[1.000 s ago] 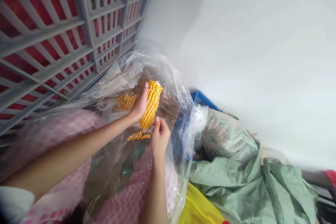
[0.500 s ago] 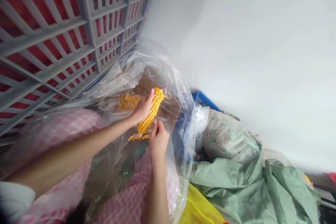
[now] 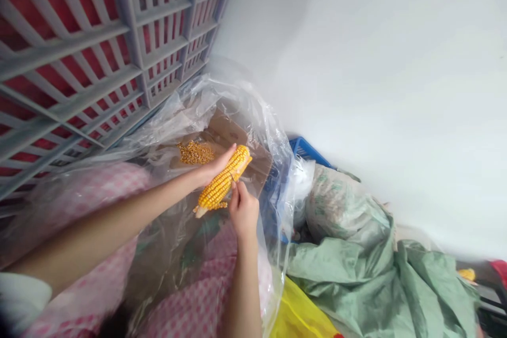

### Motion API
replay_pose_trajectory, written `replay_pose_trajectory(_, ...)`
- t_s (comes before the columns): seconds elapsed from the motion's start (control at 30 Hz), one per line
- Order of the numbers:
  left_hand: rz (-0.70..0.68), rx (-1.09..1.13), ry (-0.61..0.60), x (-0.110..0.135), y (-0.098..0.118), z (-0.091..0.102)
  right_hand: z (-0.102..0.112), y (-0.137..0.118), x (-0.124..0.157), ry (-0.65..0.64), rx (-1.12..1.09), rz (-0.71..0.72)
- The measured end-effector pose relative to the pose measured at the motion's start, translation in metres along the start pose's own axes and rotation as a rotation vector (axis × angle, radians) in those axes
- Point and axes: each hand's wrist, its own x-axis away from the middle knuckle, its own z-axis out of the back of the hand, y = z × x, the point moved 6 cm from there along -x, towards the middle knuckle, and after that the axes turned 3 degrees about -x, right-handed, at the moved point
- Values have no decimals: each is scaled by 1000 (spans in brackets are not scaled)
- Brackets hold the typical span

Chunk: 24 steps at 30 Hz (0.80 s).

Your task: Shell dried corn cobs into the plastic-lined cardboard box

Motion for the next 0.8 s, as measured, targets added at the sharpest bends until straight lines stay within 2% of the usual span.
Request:
replay_pose_trajectory(0.1,197,34,-138,8,-7,-12,8,-1,-1,17,-150,-3)
replay_pose_trajectory(0.17,228,40,-161,11,-3,-14,14,3,-1,83,-271,-66)
replay_pose_trajectory(0.3,159,13,-121,12,15,-9,22,7,1,190,-433,-176)
replay_pose_trajectory(0.4,74,37,-137,12,24,-9,22,-2,2,161,-430,-149)
replay_pose_trajectory(0.5,-4,58,-148,13,29,-10,22,-5,7,128,-400,-182)
replay_pose_trajectory(0.8,-52,7,-156,15,33,-14,28,2,12,129,-321,-241)
